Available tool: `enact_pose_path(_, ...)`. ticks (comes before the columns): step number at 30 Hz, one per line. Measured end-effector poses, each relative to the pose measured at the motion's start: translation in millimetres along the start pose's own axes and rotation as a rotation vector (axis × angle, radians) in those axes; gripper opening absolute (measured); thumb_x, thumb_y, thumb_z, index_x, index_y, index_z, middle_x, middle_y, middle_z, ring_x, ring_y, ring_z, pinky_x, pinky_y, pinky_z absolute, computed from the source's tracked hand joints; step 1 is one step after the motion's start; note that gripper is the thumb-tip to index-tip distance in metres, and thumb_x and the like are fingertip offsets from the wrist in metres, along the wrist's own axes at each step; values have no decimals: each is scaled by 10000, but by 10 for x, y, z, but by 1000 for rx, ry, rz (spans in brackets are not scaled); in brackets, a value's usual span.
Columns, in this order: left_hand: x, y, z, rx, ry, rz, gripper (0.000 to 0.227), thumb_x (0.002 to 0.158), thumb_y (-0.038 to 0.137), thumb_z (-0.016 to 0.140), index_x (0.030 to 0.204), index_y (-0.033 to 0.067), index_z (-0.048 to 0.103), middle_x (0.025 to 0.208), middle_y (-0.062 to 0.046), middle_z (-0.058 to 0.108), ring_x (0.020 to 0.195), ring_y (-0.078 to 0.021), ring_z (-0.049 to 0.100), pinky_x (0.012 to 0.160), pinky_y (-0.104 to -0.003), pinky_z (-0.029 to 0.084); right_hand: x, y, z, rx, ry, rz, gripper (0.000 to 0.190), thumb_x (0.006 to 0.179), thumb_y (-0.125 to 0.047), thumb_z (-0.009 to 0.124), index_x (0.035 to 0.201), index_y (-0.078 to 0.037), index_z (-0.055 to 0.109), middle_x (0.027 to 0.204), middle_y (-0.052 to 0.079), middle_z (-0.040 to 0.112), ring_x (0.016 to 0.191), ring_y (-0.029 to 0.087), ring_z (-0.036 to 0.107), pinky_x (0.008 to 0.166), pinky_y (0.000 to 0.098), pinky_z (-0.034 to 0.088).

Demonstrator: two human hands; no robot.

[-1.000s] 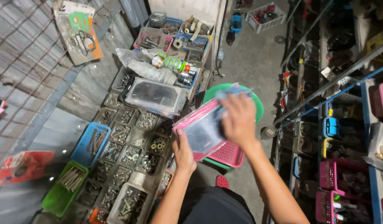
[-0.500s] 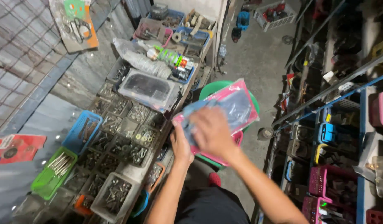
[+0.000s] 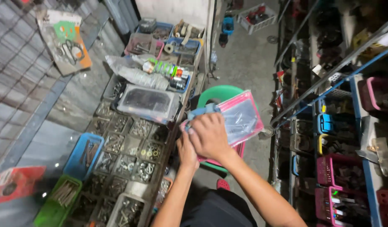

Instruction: The person wipes a rectangular plastic package with a blue cloth, turning it over to clean both sides. They then pick up a green and white cylindrical object and wipe it with the same cloth.

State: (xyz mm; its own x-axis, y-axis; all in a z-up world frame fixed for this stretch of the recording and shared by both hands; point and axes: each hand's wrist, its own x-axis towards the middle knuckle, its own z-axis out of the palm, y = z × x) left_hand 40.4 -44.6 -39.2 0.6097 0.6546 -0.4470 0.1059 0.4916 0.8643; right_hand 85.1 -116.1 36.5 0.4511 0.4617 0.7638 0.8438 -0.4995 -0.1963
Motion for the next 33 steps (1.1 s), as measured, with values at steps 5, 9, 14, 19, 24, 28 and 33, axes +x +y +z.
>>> enact_pose_path(5, -231, 732, -285, 48, -63, 35, 816, 950, 603, 578, 1368, -97, 539, 1430, -292, 507, 1375, -315, 455, 1171, -436, 377, 90, 193, 97, -98, -11, -18, 140, 879, -314, 605, 878, -176, 626, 865, 61, 548, 848, 314, 531, 823, 474, 391)
enact_pose_path(9, -292, 1081, -420, 7, -43, 97, 741, 934, 550, 633, 1264, -114, 614, 1309, -308, 598, 1280, -308, 562, 1124, -438, 419, 151, 379, 1, -341, 44, 96, 139, 937, -310, 611, 894, -191, 667, 869, 29, 572, 894, 286, 569, 886, 470, 385)
enact_pose_path(14, 43, 735, -773, 96, -171, 132, 546, 1010, 499, 548, 1064, -1, 762, 1022, -130, 701, 960, -202, 611, 903, -409, 516, -64, -86, 444, -278, -46, 191, 117, 891, -291, 627, 880, -176, 648, 887, 48, 570, 891, 307, 551, 835, 477, 378)
enact_pose_path(19, 216, 607, -856, 100, -232, 136, 499, 1045, 380, 491, 1217, -27, 723, 1183, -245, 712, 1078, -264, 662, 961, -464, 530, 68, -731, 619, -41, -69, 111, 185, 973, -308, 534, 921, -164, 638, 882, 55, 574, 882, 299, 542, 824, 459, 384)
enact_pose_path(24, -296, 1199, -733, 56, -104, 9, 862, 908, 622, 621, 1319, -133, 559, 1354, -339, 573, 1336, -387, 534, 1160, -484, 382, -40, -264, 469, -121, 22, 84, 337, 890, -304, 583, 1181, -161, 674, 954, 92, 584, 879, 318, 585, 817, 461, 446)
enact_pose_path(28, -66, 1036, -818, 66, -100, 120, 681, 974, 550, 579, 1202, -82, 692, 1181, -244, 678, 1120, -249, 616, 1012, -439, 487, -143, -222, 334, -237, 41, 206, 393, 986, -216, 554, 1339, -58, 623, 1237, 162, 605, 1192, 377, 589, 1002, 484, 455)
enact_pose_path(33, -62, 904, -541, 59, -98, 210, 671, 1013, 571, 477, 1159, -27, 746, 1130, -203, 747, 1041, -219, 655, 947, -407, 516, -240, -817, 366, 56, -48, 64, 428, 1024, -202, 426, 1357, -17, 622, 1372, 243, 607, 1261, 432, 573, 1079, 552, 406)
